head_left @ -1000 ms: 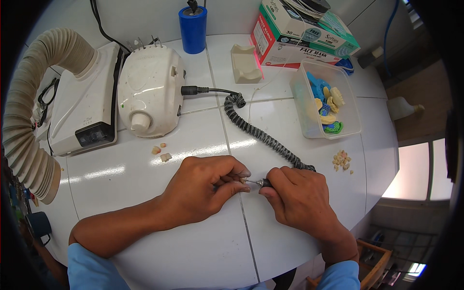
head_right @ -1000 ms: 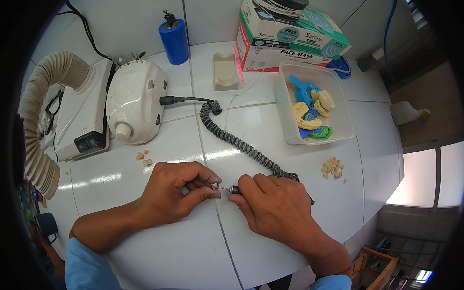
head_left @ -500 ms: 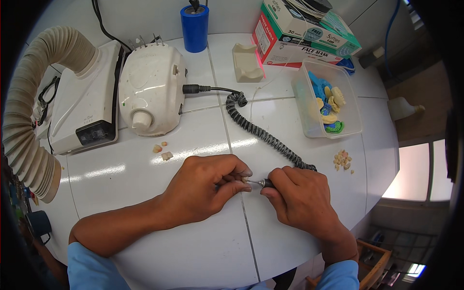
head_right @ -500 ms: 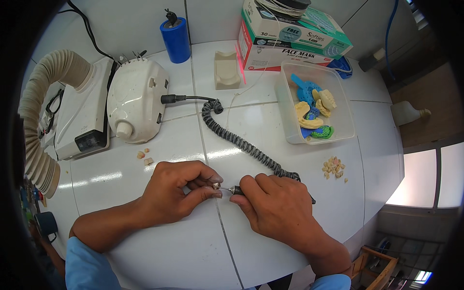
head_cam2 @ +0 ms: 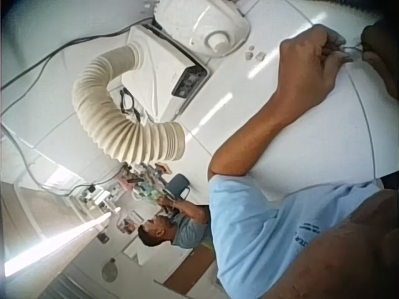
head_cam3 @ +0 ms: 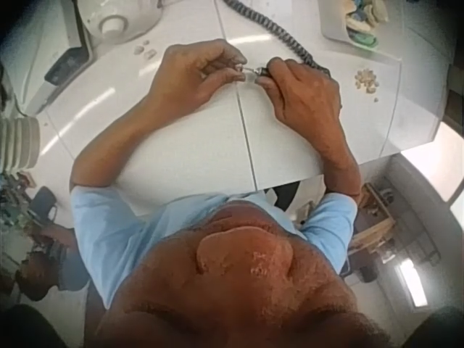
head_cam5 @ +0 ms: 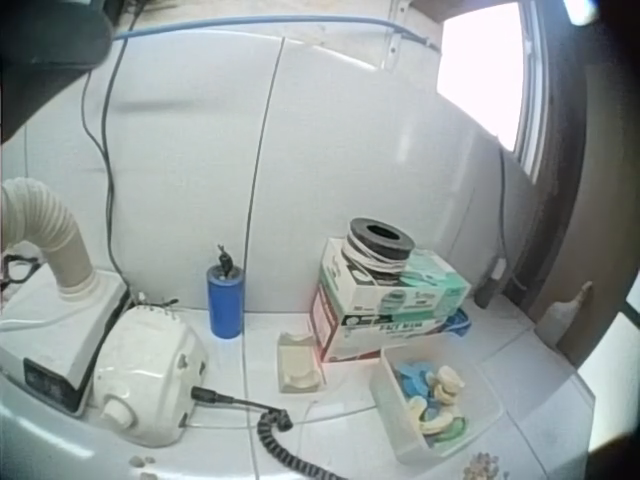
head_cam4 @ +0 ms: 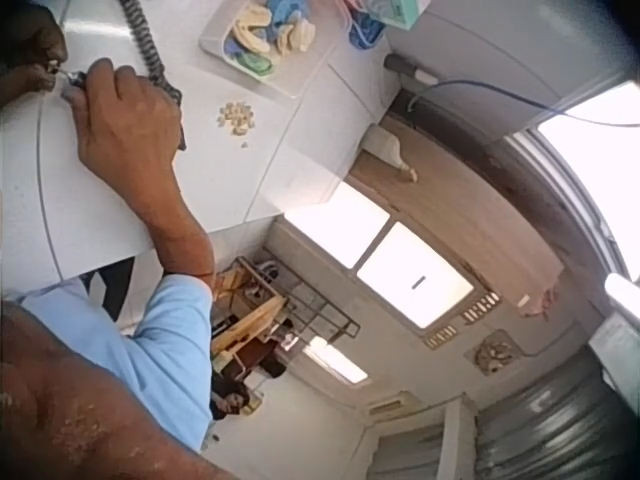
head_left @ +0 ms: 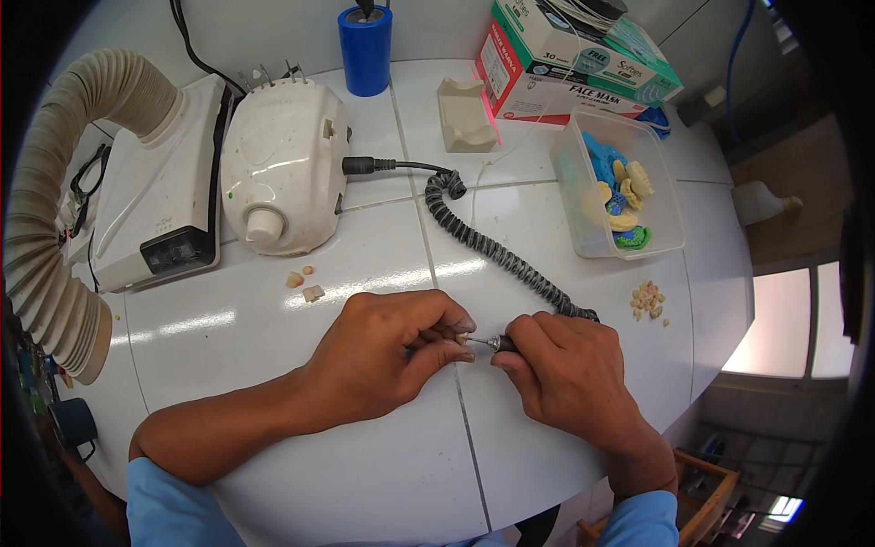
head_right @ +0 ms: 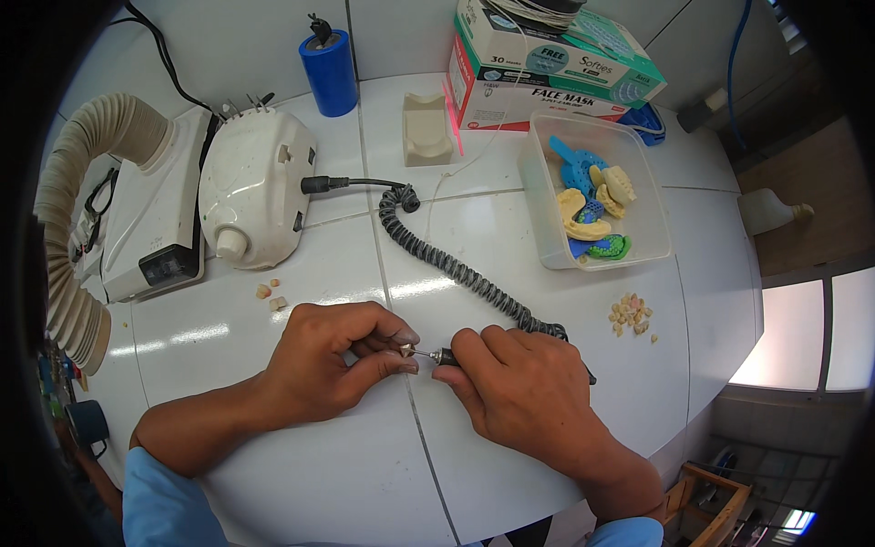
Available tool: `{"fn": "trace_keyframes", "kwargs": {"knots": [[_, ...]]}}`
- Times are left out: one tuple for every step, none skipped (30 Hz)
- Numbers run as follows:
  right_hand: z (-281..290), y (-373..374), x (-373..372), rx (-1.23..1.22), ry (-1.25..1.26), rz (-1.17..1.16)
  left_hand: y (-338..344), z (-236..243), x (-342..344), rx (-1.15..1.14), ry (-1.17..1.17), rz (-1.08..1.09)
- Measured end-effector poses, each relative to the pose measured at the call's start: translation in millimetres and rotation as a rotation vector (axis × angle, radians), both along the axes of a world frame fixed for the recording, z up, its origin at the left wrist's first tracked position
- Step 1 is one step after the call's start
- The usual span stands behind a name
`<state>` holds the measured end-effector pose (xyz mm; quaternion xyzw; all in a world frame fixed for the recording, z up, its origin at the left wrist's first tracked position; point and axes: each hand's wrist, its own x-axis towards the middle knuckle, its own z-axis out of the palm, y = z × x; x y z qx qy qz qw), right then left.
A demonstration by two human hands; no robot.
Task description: The recorder uses a handheld rotary tool to polish a dental prosthesis (tooth crown).
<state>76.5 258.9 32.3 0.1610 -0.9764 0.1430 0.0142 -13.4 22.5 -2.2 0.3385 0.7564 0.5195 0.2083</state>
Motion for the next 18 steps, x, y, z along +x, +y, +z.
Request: {"fn": "trace_keyframes", "kwargs": {"knots": [[-0.2,0.0,-0.2,0.000,-0.004,-0.001,0.0,0.3,0.0,0.001,0.001,0.002],[-0.6,0.1,-0.3,0.000,-0.006,-0.001,0.0,0.5,0.0,0.003,0.002,0.005],[-1.0,0.3,-0.3,-0.001,0.004,0.000,0.1,0.5,-0.1,0.002,0.001,0.004],[-1.1,0.4,-0.3,-0.001,0.013,0.002,0.3,0.5,-0.2,0.002,0.006,0.003],[-1.1,0.5,-0.2,-0.001,0.012,0.001,0.5,0.5,-0.2,0.002,0.011,0.003],[-1.0,0.4,0.0,-0.001,0.010,0.000,0.6,0.5,-0.1,0.003,0.010,0.002],[-1.0,0.5,-0.2,-0.002,0.010,-0.001,0.7,0.6,-0.3,0.000,0.016,0.000],[-1.2,0.6,-0.4,-0.001,0.010,-0.001,0.7,0.6,-0.4,-0.003,0.022,-0.001],[-1.6,0.8,-0.5,-0.004,0.010,0.000,0.5,0.5,-0.5,-0.003,0.022,-0.001],[-1.6,0.9,-0.6,-0.006,0.011,0.001,-0.1,0.5,-0.3,0.000,0.010,-0.001],[-1.4,1.1,-0.5,-0.005,0.011,0.001,-0.4,0.5,-0.2,0.003,-0.001,-0.001],[-1.2,1.2,-0.3,-0.005,0.005,0.003,-0.3,0.6,0.0,0.004,-0.001,-0.001],[-1.2,1.3,-0.2,-0.004,0.000,0.006,-0.2,0.5,0.0,0.009,-0.004,0.001],[-1.0,1.4,0.0,-0.004,0.000,0.007,-0.2,0.4,0.1,0.015,-0.007,0.003],[-0.9,1.7,0.4,0.001,0.001,0.008,-0.1,0.2,0.3,0.015,-0.007,0.004],[-1.1,1.8,0.5,0.006,0.002,0.008,0.2,-0.3,0.3,0.012,0.000,0.003],[-1.4,1.8,0.3,0.006,0.002,0.008,0.3,-0.7,0.3,0.010,0.007,0.001],[-1.6,1.7,0.1,-0.001,0.005,0.007,0.3,-0.7,0.1,0.010,0.007,0.002]]}}
